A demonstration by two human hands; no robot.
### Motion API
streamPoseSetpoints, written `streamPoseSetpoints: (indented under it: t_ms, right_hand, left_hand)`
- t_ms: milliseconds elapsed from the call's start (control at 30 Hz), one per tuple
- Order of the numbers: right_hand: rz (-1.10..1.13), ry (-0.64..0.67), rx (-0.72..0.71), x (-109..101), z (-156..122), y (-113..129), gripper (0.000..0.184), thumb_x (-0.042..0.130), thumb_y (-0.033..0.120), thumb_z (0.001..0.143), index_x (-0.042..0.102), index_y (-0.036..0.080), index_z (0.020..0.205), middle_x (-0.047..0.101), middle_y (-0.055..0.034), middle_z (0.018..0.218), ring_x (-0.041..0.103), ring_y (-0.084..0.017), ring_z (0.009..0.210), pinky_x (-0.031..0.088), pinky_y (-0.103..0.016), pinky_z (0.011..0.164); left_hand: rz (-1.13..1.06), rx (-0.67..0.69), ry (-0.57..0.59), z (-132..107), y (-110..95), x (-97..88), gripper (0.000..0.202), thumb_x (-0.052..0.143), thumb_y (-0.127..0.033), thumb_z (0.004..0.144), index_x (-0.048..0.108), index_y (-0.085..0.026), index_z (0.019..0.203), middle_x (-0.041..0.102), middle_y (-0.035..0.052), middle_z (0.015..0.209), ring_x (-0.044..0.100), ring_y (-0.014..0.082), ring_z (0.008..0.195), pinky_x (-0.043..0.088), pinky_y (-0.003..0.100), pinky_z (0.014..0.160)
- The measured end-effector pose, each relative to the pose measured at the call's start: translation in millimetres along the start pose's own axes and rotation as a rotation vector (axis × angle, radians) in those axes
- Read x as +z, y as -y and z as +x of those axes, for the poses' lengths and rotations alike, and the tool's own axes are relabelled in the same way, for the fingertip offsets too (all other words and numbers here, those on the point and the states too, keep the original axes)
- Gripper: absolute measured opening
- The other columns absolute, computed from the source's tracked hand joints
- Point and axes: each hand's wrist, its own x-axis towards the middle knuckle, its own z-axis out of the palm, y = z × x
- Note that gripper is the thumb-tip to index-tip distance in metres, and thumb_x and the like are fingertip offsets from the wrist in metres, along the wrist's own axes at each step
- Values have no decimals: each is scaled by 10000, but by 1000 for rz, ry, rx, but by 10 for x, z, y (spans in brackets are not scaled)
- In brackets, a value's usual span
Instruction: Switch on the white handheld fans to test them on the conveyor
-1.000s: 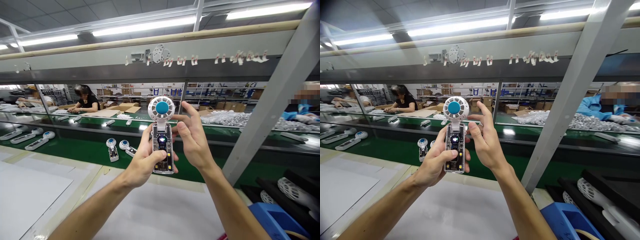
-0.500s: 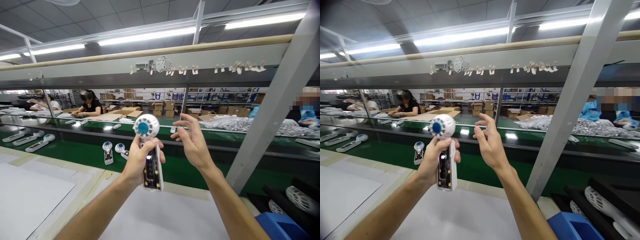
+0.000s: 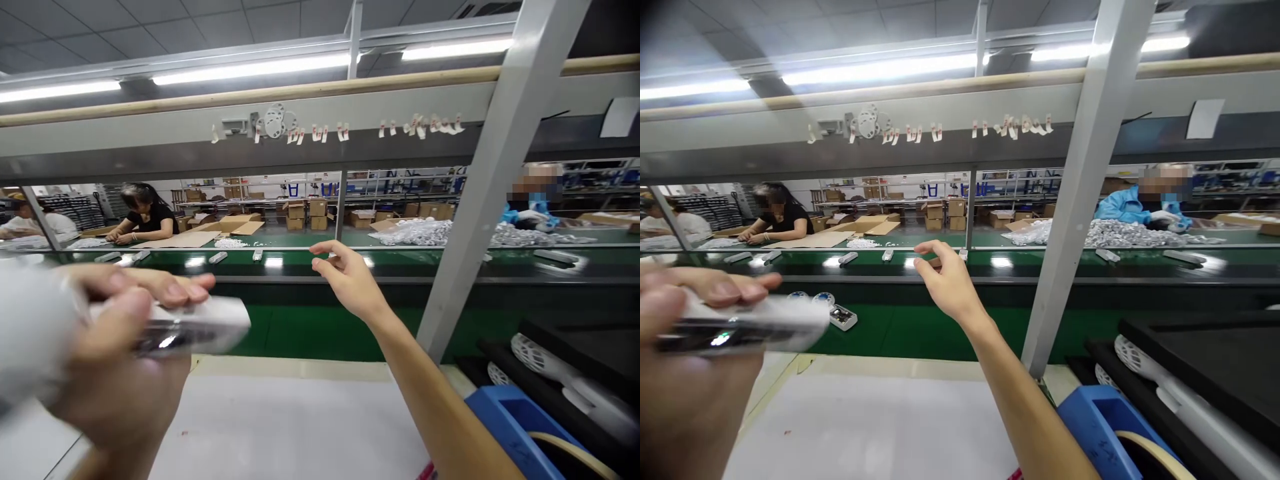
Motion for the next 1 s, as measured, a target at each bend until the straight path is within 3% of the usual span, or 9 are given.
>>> streamPoseSetpoints:
  t_ms: [100,233,300,367,500,633,733,833,1000]
  right_hand:
    - [342,167,190,137,-59,55,282,610,429,882,712,183,974,711,-71,1049,687,-203,900,524,-308,754]
    - [797,287,320,587,-300,161,459,602,597,856,724,159,793,710,-57,834,648,-172,799,501,-267,727]
    - [897,200,346,796,-423,204,479,611,600,851,695,161,679,648,-18,692,561,-126,649,453,-230,633]
    - [987,11,446,914,-496,226,499,583,554,866,634,164,560,568,0,580,478,-108,549,403,-224,547]
    - [1114,-284,657,911,-462,156,552,511,515,852,510,172,419,508,-19,499,466,-116,486,370,-238,479]
    - [978,-400,648,818,-263,-93,543,423,509,862,414,196,419,441,-17,468,433,-120,448,372,-262,467]
    - [836,-469,679,704,-73,-400,508,355,490,899,377,216,472,385,-3,458,402,-125,429,372,-277,454]
    - [695,-555,753,523,90,-800,503,290,484,994,446,201,609,438,15,547,425,-111,460,396,-255,471]
    - [380,-483,955,237,218,-1421,372,511,498,1013,613,141,1039,616,-9,839,566,-103,628,502,-250,577]
  left_hand:
    - [-1,-18,19,-85,119,78,134,581,-113,766,584,-245,783,609,-59,618,602,149,592,623,331,717]
    - [44,69,91,-287,349,173,177,693,-200,827,548,-290,874,649,-72,708,645,171,715,563,424,934]
    - [50,6,126,-396,462,179,179,717,-308,852,542,-284,880,639,-50,735,651,193,786,532,448,963]
    - [78,-88,149,-498,559,173,217,732,-380,849,545,-279,891,643,-25,792,651,214,859,524,442,948]
    - [69,-230,167,-650,699,218,191,698,-376,880,568,-271,971,651,9,870,648,224,914,531,395,877]
    - [66,-413,262,-695,833,288,291,741,-316,837,584,-253,1073,663,16,936,649,211,952,507,365,913]
    - [173,-638,484,-658,983,267,464,813,-305,731,587,-226,1129,668,43,1023,624,244,1059,472,395,981]
    - [347,-884,691,-600,1139,196,541,773,-289,724,543,-202,1206,619,110,1239,566,278,1195,451,434,1024]
    - [552,-939,753,-564,1299,97,536,732,-300,737,526,-200,1221,507,165,1397,428,328,1365,350,508,1120]
